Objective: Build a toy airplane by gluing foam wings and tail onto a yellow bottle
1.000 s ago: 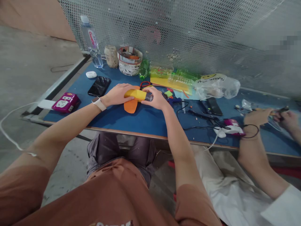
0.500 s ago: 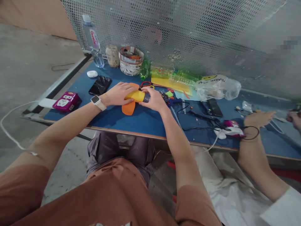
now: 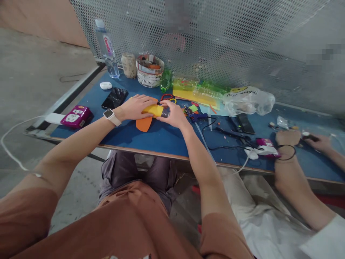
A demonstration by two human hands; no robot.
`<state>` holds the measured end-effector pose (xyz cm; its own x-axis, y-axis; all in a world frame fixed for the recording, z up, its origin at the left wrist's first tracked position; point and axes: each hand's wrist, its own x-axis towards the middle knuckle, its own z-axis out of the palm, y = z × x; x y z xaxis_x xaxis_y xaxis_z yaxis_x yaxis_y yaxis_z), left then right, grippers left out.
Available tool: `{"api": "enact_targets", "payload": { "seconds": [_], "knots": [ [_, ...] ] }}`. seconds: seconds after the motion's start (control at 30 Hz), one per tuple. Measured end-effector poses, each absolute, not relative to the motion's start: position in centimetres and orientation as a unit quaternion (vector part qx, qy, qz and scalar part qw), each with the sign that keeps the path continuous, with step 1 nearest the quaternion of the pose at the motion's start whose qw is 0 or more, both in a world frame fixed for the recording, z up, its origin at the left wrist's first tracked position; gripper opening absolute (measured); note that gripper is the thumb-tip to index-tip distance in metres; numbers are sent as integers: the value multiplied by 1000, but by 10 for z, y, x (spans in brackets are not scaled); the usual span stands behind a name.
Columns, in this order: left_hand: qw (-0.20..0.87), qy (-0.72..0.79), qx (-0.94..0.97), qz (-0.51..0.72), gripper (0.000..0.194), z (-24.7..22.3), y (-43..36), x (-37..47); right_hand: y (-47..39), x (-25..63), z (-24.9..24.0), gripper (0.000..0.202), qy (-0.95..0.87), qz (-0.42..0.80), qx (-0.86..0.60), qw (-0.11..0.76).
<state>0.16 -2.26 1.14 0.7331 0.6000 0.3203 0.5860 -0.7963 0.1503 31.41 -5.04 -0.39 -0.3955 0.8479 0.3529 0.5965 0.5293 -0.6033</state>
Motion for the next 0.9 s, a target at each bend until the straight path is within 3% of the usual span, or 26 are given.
{"api": "enact_targets", "payload": {
  "seconds": [0.9],
  "knots": [
    [67, 286, 935, 198, 62, 2, 2, -11, -48, 312, -7, 90, -799, 209, -446, 344]
  ]
}}
